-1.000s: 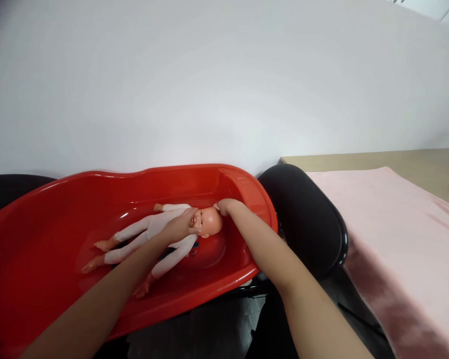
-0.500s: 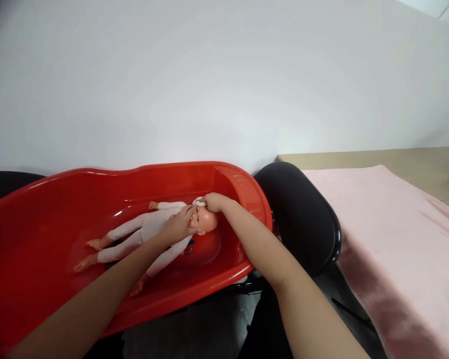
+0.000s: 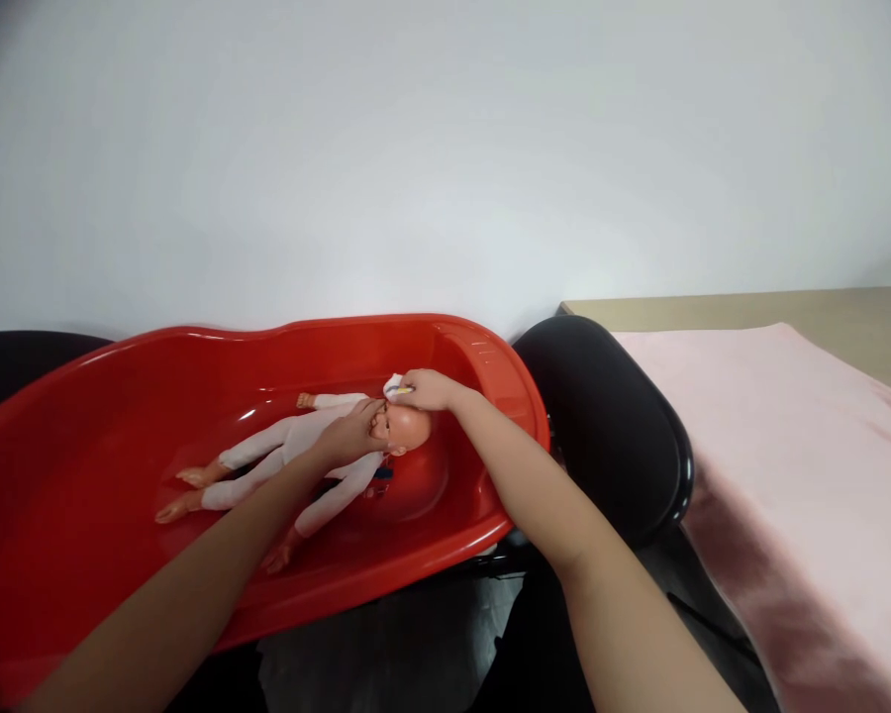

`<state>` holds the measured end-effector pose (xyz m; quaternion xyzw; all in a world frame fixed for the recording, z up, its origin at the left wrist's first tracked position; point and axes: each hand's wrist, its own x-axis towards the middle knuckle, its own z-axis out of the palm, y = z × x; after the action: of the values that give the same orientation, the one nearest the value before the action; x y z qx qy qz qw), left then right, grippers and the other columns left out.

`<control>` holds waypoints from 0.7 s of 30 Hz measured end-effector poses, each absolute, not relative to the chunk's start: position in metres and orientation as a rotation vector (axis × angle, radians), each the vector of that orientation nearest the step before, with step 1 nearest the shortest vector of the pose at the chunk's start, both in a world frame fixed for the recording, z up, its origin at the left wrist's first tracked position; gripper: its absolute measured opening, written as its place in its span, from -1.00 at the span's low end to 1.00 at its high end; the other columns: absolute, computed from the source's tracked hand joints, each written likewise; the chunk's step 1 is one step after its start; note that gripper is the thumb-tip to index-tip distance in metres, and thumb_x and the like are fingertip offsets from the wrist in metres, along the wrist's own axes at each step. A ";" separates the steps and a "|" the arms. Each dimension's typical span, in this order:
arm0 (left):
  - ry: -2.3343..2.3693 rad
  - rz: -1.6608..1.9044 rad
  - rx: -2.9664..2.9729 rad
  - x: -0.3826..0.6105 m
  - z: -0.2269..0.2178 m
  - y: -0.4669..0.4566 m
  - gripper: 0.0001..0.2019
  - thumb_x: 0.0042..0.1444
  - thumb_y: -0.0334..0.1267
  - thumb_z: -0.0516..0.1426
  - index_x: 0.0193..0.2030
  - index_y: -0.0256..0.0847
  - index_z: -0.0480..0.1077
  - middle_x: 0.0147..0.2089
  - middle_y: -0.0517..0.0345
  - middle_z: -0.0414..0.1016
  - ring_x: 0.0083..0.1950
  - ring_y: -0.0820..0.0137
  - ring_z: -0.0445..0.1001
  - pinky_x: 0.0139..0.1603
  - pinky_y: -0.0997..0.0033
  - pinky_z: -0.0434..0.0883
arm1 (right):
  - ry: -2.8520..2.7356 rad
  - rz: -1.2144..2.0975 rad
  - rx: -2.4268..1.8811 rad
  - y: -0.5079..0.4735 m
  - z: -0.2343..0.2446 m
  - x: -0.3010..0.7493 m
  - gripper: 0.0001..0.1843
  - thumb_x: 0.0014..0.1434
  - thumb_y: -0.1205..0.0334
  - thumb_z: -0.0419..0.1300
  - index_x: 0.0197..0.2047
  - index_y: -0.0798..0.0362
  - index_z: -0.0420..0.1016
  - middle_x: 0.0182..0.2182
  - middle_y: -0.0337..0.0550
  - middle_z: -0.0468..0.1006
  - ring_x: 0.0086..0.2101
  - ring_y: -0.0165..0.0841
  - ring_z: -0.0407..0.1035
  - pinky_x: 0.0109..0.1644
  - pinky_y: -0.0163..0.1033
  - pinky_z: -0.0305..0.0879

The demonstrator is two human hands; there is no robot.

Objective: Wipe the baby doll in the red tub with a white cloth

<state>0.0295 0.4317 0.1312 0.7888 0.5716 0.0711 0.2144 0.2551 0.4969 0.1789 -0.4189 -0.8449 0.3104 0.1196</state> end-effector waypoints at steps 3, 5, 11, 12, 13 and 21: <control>1.546 0.258 2.211 0.029 0.129 0.432 -0.47 0.11 0.05 0.32 0.15 -0.06 0.32 0.32 -0.06 0.41 0.17 0.03 0.50 0.01 0.18 0.45 | -2.537 0.898 -1.201 0.498 0.178 0.254 -0.61 0.36 -0.09 0.22 -0.19 0.10 0.62 -0.12 -0.08 0.58 -0.14 -0.31 0.43 -0.07 -0.30 0.31; 1.538 0.280 2.216 0.029 0.126 0.433 -0.48 0.13 0.02 0.31 0.15 -0.06 0.31 0.31 -0.06 0.42 0.18 0.05 0.49 -0.02 0.20 0.44 | -2.620 0.788 -1.193 0.498 0.176 0.252 -0.73 0.29 0.08 0.31 -0.06 0.08 0.63 -0.03 -0.03 0.55 -0.03 -0.23 0.41 0.06 -0.24 0.32; 1.580 0.238 2.212 0.031 0.124 0.433 -0.52 0.14 -0.03 0.28 0.16 -0.12 0.34 0.33 -0.03 0.39 0.21 0.06 0.49 0.01 0.19 0.43 | -2.853 0.719 -1.176 0.493 0.165 0.251 0.19 -0.03 0.29 0.54 0.57 -0.27 0.13 0.57 -0.08 -0.02 0.48 0.05 -0.06 0.49 0.08 0.10; 1.572 0.236 2.214 0.031 0.125 0.432 -0.50 0.15 -0.02 0.28 0.17 -0.13 0.34 0.35 -0.05 0.37 0.23 0.05 0.48 0.04 0.18 0.42 | -2.868 0.795 -1.183 0.493 0.163 0.252 0.23 -0.04 0.33 0.53 0.60 -0.29 0.06 0.60 -0.11 -0.10 0.50 0.02 -0.07 0.50 0.04 0.10; 1.560 0.243 2.212 0.032 0.126 0.431 -0.47 0.14 -0.01 0.30 0.19 -0.14 0.34 0.37 -0.06 0.36 0.24 0.05 0.47 0.06 0.18 0.42 | -2.867 0.868 -1.190 0.493 0.162 0.252 0.26 -0.03 0.35 0.52 0.61 -0.28 0.01 0.61 -0.12 -0.14 0.51 -0.01 -0.05 0.50 -0.02 0.13; 1.555 0.259 2.222 0.032 0.127 0.429 -0.31 0.14 0.00 0.32 0.36 -0.16 0.28 0.44 -0.09 0.32 0.30 0.03 0.44 0.16 0.17 0.39 | -2.768 0.873 -1.451 0.490 0.169 0.249 0.14 0.03 0.13 0.55 0.57 0.00 0.12 0.45 0.17 0.26 0.31 0.02 0.35 0.32 -0.07 0.37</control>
<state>0.0320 0.4286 0.1267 0.7980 0.5582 0.0931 0.2070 0.2488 0.4902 0.1692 -0.4468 -0.8518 0.2687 -0.0515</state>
